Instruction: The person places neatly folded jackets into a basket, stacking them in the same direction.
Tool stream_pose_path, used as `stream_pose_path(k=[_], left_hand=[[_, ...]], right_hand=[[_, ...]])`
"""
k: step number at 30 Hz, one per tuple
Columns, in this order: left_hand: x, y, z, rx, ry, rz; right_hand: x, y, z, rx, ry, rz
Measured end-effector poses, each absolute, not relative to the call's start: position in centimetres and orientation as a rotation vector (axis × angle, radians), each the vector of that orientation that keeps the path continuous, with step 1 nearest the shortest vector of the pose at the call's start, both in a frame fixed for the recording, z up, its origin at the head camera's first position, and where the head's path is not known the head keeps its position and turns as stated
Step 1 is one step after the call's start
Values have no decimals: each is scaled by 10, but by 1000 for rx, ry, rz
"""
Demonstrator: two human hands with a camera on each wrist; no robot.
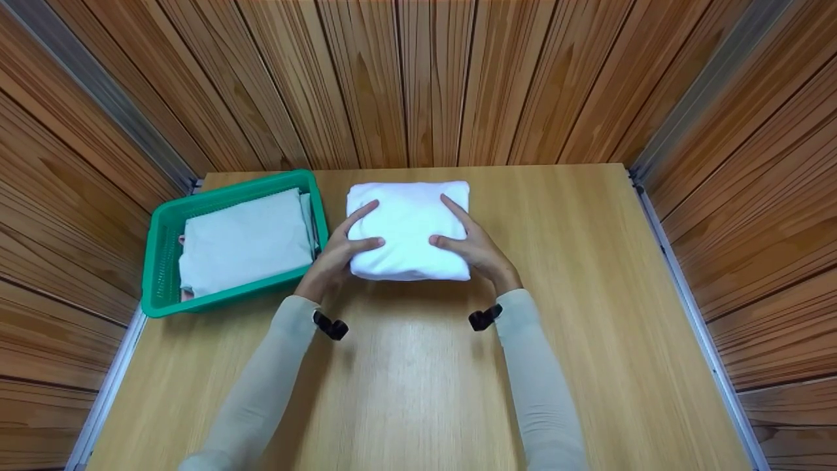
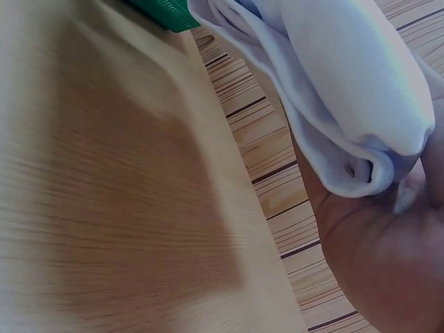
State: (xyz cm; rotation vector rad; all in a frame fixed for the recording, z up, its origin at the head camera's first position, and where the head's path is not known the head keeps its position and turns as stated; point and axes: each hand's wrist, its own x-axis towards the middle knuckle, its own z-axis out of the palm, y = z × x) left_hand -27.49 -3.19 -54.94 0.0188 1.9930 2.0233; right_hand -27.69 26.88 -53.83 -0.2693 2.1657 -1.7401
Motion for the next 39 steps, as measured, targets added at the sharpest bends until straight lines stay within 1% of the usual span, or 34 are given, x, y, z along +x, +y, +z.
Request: stream_pose_path(k=[5,12,22,29,39], left_hand=[[-276,-34,-547,57,1999,2030],[-277,-40,-543,43,1997,2030],[-280,-54,-536,25,1969,2083],[-280,-71,-529,13,1992,2093],[-278,-101,-521,-8,2004,2138]], right_hand=[[-278,268,-536,-281,2191,-1729],[-282,263,-535,-278,2205,-1707],[-290,250,-529,-358,2211,-1721],[-296,234,-523,-415,2218,-1685],[-307,203,-513,-412,2172,-1682]])
